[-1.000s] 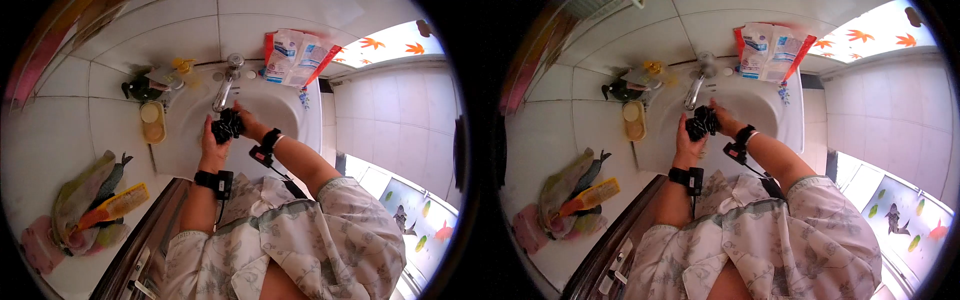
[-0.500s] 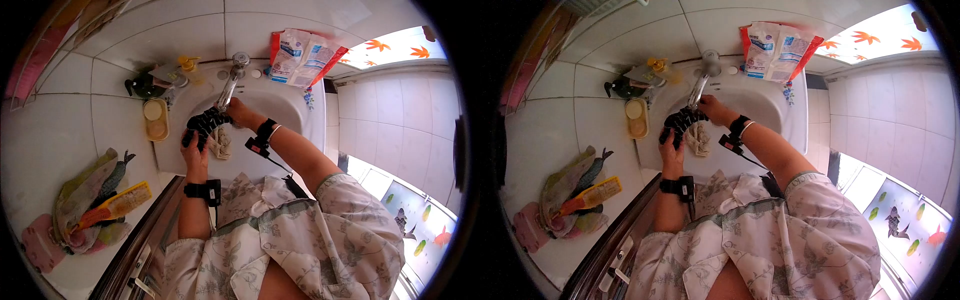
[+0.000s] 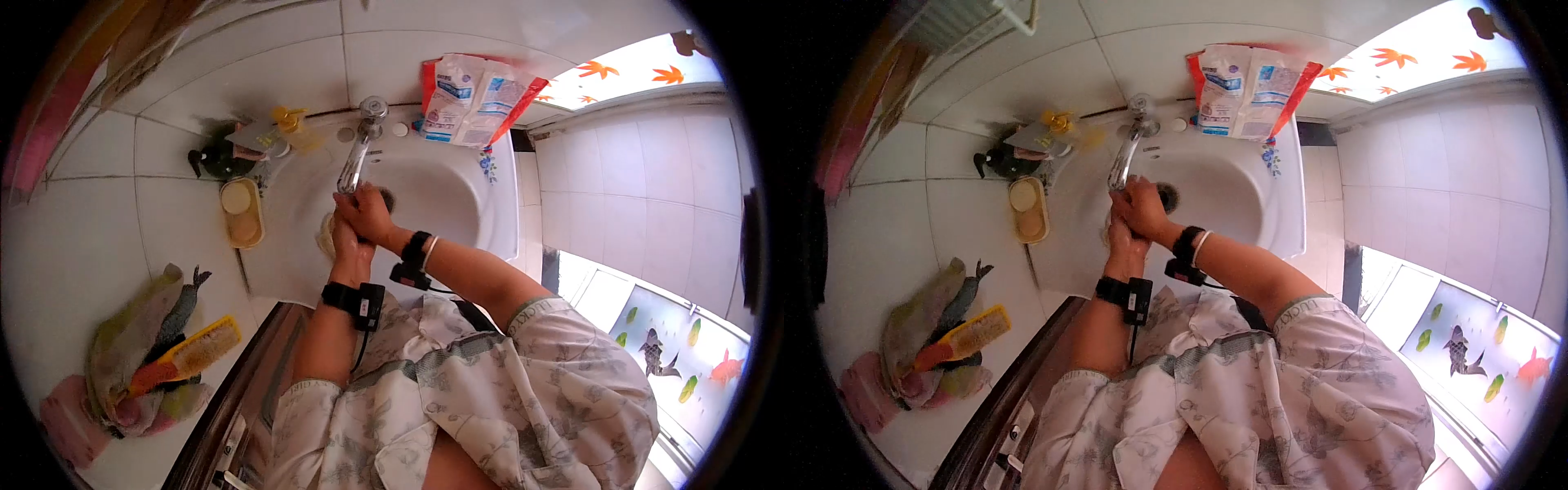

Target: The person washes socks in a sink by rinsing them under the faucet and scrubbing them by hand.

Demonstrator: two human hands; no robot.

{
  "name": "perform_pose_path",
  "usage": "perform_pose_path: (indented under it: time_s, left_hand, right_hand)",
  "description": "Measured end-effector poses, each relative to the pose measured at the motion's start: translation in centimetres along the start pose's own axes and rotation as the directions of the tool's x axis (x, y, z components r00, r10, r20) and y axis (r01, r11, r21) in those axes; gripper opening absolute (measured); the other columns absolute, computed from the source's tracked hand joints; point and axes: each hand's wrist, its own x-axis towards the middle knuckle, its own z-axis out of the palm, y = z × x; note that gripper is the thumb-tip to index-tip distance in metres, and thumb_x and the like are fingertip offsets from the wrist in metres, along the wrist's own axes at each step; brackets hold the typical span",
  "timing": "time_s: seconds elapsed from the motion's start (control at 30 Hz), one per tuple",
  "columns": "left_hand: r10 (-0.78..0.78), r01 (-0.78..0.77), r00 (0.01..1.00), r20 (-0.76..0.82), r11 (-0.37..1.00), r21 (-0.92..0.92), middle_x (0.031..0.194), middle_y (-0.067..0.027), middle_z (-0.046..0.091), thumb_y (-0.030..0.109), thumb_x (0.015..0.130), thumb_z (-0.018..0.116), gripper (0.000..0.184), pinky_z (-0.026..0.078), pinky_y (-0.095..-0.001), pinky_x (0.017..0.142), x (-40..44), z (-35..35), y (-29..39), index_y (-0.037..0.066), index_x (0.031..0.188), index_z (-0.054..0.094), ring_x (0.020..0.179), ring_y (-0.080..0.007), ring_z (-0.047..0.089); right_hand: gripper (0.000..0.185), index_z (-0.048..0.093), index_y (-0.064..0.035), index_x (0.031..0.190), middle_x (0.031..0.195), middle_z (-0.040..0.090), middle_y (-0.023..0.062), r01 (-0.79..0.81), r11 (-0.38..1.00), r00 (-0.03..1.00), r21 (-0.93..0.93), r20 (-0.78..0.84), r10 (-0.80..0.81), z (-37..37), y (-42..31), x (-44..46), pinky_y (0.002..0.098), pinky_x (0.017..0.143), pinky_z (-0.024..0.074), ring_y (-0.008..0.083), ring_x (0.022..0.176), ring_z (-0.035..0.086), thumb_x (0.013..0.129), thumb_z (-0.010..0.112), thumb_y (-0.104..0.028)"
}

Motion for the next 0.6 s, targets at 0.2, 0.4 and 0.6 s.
perform_pose_path:
  time_s: [0.2,0.4,0.6]
  left_hand:
    - [-0.04,0.041,0.998,-0.045,0.999,0.013,0.087,-0.0045,0.056,0.031,0.085,0.044,0.025,0.044,-0.0311,0.07,1.7,-2.1,1.2,0.007,0.086,0.053,0.082,-0.0162,0.053]
    - [-0.024,0.019,0.978,0.207,0.999,0.026,0.093,-0.0058,0.055,0.032,0.088,0.037,0.03,0.043,-0.0311,0.079,4.4,-5.8,0.5,0.007,0.097,0.051,0.085,-0.0182,0.054]
    - [-0.155,0.161,0.984,-0.084,0.984,0.077,0.082,-0.0013,0.056,0.035,0.083,0.043,0.025,0.044,-0.0308,0.055,1.4,-3.6,0.3,0.012,0.087,0.052,0.072,-0.0161,0.054]
  right_hand:
    - [0.019,0.053,0.0036,0.076,0.072,0.055,0.0213,-0.093,0.812,0.983,0.576,-0.078,0.167,2.8,2.8,0.4,0.0355,0.06,0.0434,0.034,0.066,0.054,0.069,0.058,-0.014]
    - [0.018,0.055,0.0029,0.075,0.076,0.056,0.0176,0.047,0.951,0.999,0.305,-0.034,-0.038,1.1,-1.0,-0.9,0.0323,0.063,0.0432,0.0219,0.069,0.054,0.079,0.052,-0.014]
    - [0.024,0.052,0.0024,0.075,0.065,0.052,0.0188,-0.161,0.809,0.971,0.565,-0.055,0.232,2.6,4.0,1.8,0.0333,0.058,0.0413,0.0249,0.058,0.05,0.08,0.051,-0.021]
